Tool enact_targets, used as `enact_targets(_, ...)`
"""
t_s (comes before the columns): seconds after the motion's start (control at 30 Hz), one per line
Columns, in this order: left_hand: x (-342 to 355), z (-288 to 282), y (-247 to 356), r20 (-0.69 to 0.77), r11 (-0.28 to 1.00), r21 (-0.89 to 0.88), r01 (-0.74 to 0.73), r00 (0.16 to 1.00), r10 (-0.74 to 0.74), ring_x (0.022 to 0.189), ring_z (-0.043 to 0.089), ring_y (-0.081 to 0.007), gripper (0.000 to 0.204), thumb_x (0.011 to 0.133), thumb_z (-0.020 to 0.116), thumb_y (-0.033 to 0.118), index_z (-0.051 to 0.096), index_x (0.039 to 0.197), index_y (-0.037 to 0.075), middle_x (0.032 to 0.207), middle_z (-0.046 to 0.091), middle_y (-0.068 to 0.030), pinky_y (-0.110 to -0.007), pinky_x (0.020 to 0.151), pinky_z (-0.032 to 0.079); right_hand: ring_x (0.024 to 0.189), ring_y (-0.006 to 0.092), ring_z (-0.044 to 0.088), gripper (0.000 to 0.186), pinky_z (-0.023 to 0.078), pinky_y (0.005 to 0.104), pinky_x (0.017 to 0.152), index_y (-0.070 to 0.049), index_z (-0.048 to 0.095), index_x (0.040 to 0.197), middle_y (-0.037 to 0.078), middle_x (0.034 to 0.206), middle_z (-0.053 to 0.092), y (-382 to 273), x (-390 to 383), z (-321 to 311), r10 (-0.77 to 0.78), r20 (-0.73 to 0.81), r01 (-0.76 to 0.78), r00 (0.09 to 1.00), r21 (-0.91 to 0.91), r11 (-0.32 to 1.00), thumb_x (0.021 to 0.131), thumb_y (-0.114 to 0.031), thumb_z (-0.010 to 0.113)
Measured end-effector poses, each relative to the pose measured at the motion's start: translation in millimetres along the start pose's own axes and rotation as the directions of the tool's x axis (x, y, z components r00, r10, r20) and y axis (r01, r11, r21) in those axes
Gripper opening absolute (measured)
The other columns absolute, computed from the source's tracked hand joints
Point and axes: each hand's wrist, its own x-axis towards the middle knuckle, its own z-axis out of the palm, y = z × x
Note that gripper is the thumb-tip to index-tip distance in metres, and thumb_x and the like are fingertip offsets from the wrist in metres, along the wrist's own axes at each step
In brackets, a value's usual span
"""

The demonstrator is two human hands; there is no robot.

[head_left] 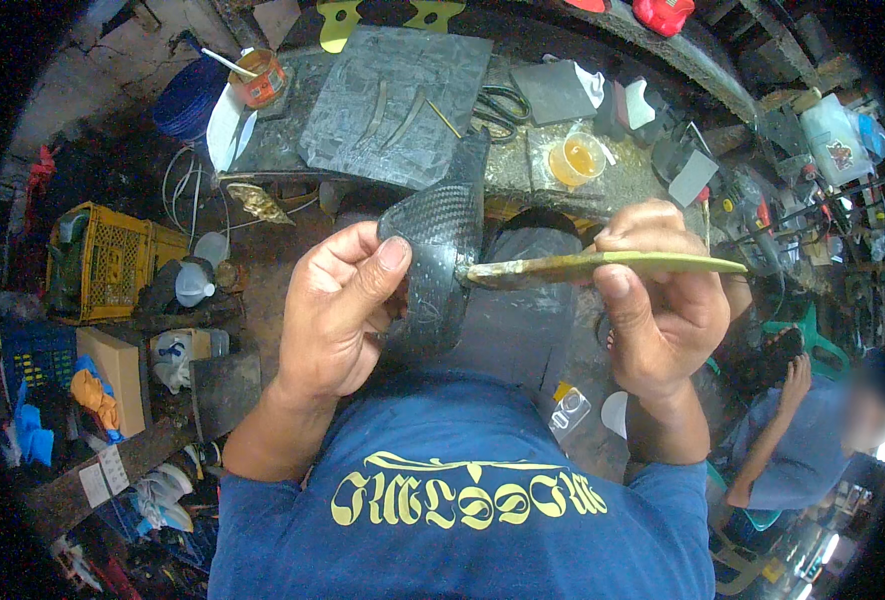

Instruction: The person applies glue to a black shoe sole piece using a brush, then applies glue to the edge of a black shoe with a red insole. The person repeatedly dips the brush into a container of glue and spreads it on the surfaces.

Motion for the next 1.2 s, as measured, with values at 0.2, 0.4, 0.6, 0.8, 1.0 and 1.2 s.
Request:
enact_targets(0.2,-0.1,3.2,4.9,0.112,0.994,-0.106,-0.014,0.993,0.026,0.077,0.067,-0.01,0.014,0.099,0.059,0.015,0.062,0.105,0.002,0.093,0.071,-0.0064,-0.025,0.07,0.055,0.08,0.0235,0.06,0.021,0.042,0.0367,0.079,-0.004,0.07,0.096,0.009,0.086,0.067,0.3,-0.6,-2.6,-0.037,0.051,0.04,0.998,-0.063,0.997,0.077,-0.01,0.079)
enact_targets(0.4,2.3,6.5,2.1,-0.011,0.996,-0.087,0.018,1.0,-0.019,0.081,0.068,-0.0111,0.015,0.1,0.058,0.015,0.062,0.105,0.003,0.097,0.07,-0.0074,-0.026,0.071,0.056,0.081,0.0225,0.061,0.022,0.041,0.0373,0.08,-0.005,0.069,0.095,0.008,0.087,0.067,-2.2,-1.1,-1.7,-0.061,0.063,0.066,0.996,-0.08,0.995,0.076,-0.009,0.08)
enact_targets(0.6,4.1,6.0,1.5,0.011,0.987,-0.16,0.024,1.0,-0.023,0.083,0.068,-0.0119,0.014,0.1,0.057,0.016,0.061,0.106,0.004,0.098,0.07,-0.0073,-0.027,0.073,0.057,0.08,0.0217,0.061,0.027,0.041,0.0381,0.081,-0.006,0.07,0.096,0.006,0.088,0.067,-4.1,0.4,-1.8,-0.106,0.085,0.113,0.991,-0.079,0.99,0.072,-0.007,0.082)
enact_targets(0.8,6.8,5.6,1.8,0.05,0.98,-0.197,0.012,0.999,-0.002,0.085,0.069,-0.0131,0.015,0.1,0.057,0.016,0.06,0.108,0.004,0.099,0.07,-0.0078,-0.028,0.074,0.058,0.079,0.0208,0.061,0.029,0.04,0.0378,0.08,-0.008,0.07,0.097,0.005,0.088,0.068,-4.1,2.3,-3.2,-0.157,0.138,0.172,0.978,-0.104,0.98,0.07,-0.006,0.082)
enact_targets(1.0,11.1,7.7,0.0,0.012,0.969,-0.242,0.05,0.999,-0.048,0.089,0.069,-0.0147,0.015,0.101,0.055,0.016,0.06,0.109,0.004,0.101,0.07,-0.0083,-0.03,0.079,0.058,0.079,0.0211,0.06,0.03,0.041,0.0375,0.079,-0.007,0.071,0.097,0.004,0.087,0.068,-3.6,3.5,-4.5,-0.198,0.164,0.22,0.966,-0.127,0.967,0.07,-0.006,0.082)
enact_targets(1.2,12.1,8.1,0.7,-0.023,0.962,-0.264,0.075,0.996,-0.084,0.091,0.069,-0.0154,0.017,0.101,0.054,0.016,0.06,0.11,0.003,0.103,0.069,-0.0089,-0.032,0.082,0.058,0.078,0.0211,0.06,0.029,0.041,0.0369,0.078,-0.006,0.071,0.096,0.004,0.085,0.069,-5.3,4.8,-2.0,-0.232,0.171,0.256,0.957,-0.131,0.958,0.068,-0.006,0.082)
